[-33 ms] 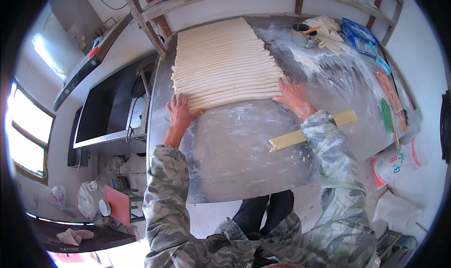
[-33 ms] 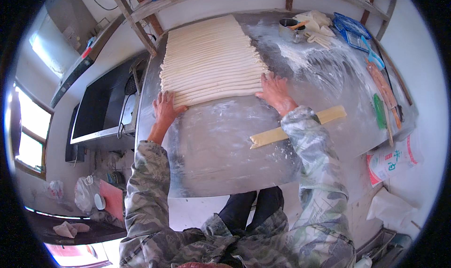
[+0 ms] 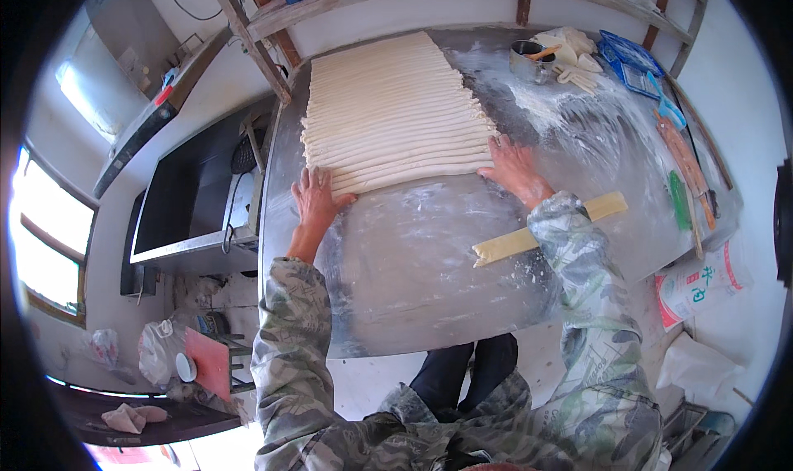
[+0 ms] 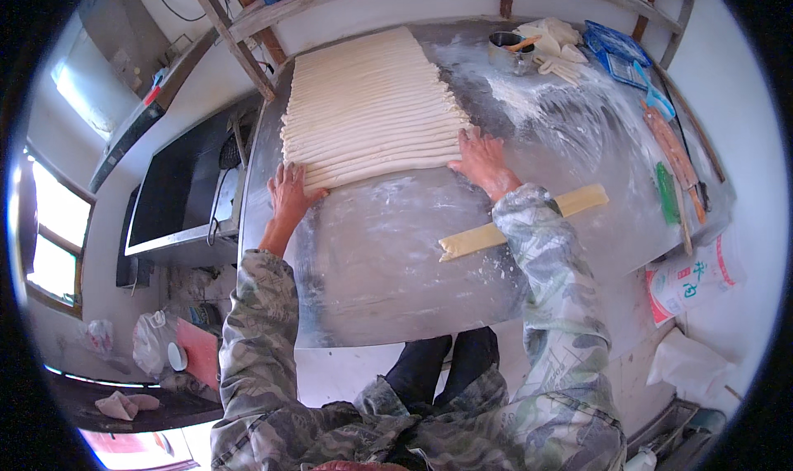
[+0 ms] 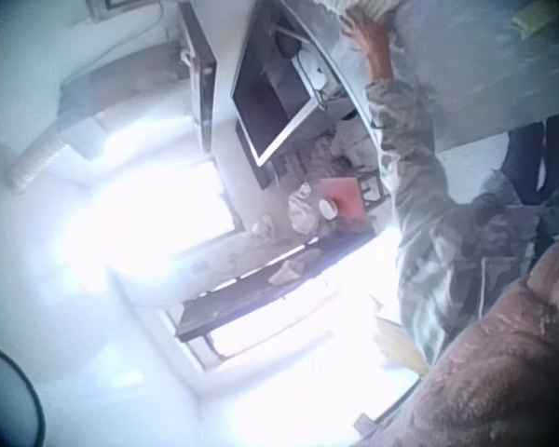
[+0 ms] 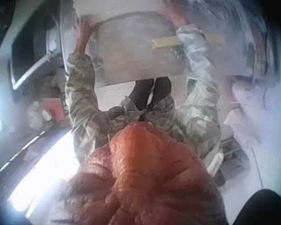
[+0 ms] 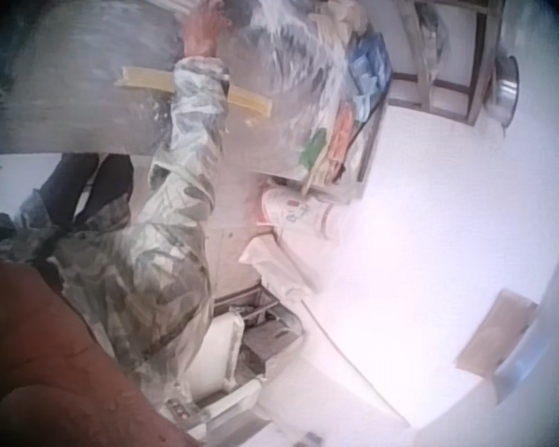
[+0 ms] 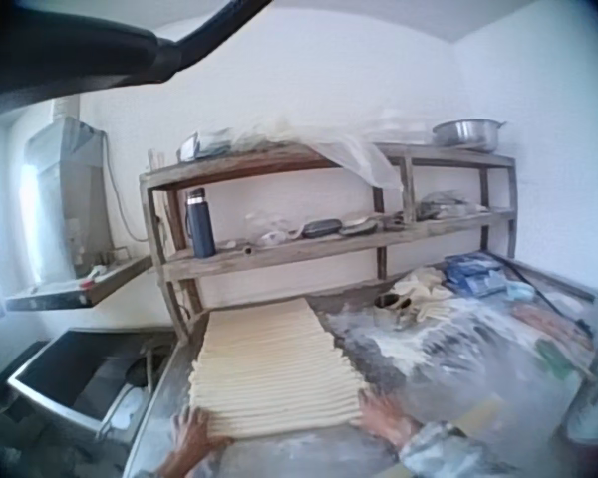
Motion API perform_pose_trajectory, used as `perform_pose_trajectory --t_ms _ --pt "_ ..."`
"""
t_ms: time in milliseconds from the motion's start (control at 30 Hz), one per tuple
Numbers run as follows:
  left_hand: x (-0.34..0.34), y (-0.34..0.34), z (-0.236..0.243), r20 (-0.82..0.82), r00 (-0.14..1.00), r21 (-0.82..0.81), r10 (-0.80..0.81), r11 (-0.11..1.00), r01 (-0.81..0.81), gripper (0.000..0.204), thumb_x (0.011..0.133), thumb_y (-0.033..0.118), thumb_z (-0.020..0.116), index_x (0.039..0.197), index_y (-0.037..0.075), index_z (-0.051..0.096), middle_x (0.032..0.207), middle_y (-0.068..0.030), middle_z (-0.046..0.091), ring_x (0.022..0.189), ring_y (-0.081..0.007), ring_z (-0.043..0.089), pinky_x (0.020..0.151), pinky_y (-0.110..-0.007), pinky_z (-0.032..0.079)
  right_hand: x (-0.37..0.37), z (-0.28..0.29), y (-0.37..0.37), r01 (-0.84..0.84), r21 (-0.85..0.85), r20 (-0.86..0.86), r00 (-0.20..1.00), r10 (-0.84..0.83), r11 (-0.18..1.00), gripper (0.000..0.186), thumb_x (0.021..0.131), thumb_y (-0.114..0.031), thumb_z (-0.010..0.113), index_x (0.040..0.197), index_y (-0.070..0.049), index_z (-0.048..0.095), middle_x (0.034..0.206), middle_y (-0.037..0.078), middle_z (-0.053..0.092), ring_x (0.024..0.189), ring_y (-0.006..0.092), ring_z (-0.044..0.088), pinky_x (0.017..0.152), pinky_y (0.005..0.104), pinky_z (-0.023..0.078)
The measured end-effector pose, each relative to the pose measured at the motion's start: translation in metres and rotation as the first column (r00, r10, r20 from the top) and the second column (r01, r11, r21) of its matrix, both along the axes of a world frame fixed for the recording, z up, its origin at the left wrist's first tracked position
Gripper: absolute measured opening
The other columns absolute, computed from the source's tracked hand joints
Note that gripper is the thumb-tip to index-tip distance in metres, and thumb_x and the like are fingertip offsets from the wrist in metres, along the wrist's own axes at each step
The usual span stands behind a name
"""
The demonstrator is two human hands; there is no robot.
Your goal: The person rolls out long strips of dough, stacks them on a board, and then cuts the stack into small portions using a cleaver.
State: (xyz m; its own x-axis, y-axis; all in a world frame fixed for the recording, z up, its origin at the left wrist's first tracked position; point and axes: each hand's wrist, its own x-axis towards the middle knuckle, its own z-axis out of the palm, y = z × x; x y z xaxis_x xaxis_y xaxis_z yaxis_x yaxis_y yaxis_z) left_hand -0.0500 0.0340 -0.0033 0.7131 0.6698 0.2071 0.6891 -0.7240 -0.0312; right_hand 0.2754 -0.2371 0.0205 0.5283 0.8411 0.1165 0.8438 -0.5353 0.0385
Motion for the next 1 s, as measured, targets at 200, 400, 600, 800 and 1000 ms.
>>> perform_pose_trajectory --t_ms 200,400,600,800,1000 --pt "0.071 -0.055 -0.004 0.066 0.977 0.037 -0.204 0.979 0.202 0.088 0.081 0.066 0.068 0.144 0.007 0.052 0.154 -0.0193 0.042 0.149 -0.0360 0.028 0.116 -0.061 0.024 0.032 -0.011 -0.021 -0.007 0.113 -0.211 0.977 0.031 0.994 0.081 0.083 -0.049 0.072 0.146 -0.004 0.046 0.138 0.026 0.056 0.121 0.0406 0.059 0.100 0.0483 0.048" --pt "0.139 -0.185 -0.006 0.288 0.839 -0.172 -0.462 0.837 0.519 0.073 0.083 0.056 0.071 0.131 0.002 0.060 0.141 -0.0191 0.053 0.132 -0.0376 0.048 0.107 -0.049 0.044 0.120 -0.017 -0.158 0.105 0.241 -0.100 0.991 -0.083 0.965 0.055 0.085 -0.039 0.070 0.127 -0.004 0.063 0.116 0.019 0.068 0.112 0.0386 0.062 0.096 0.0477 0.050" --pt "0.110 -0.280 0.024 0.129 0.817 -0.332 -0.561 0.752 0.569 0.045 0.079 0.037 0.077 0.104 0.001 0.068 0.115 -0.0194 0.061 0.111 -0.0384 0.058 0.090 -0.049 0.054 0.133 -0.053 -0.284 0.383 0.266 -0.166 0.922 -0.349 0.885 0.049 0.086 -0.035 0.068 0.121 -0.001 0.065 0.112 0.021 0.068 0.108 0.0399 0.062 0.093 0.0487 0.049" --pt "0.067 -0.260 0.022 0.034 0.849 -0.307 -0.527 0.803 0.511 0.030 0.078 0.027 0.074 0.094 0.002 0.071 0.110 -0.0202 0.062 0.106 -0.0385 0.061 0.087 -0.049 0.055 0.097 -0.065 -0.271 0.265 0.464 -0.149 0.964 -0.221 0.845 0.046 0.084 -0.031 0.067 0.119 -0.001 0.067 0.109 0.022 0.069 0.104 0.0402 0.063 0.092 0.0502 0.049" --pt "-0.093 -0.188 0.008 0.068 0.876 -0.248 -0.477 0.843 0.478 0.027 0.078 0.022 0.075 0.101 0.007 0.070 0.107 -0.0165 0.063 0.104 -0.0380 0.061 0.087 -0.048 0.053 -0.028 -0.053 -0.212 0.107 0.478 -0.329 0.942 0.064 0.872 0.045 0.081 -0.028 0.068 0.117 -0.002 0.068 0.106 0.021 0.071 0.101 0.0389 0.066 0.090 0.0485 0.052"
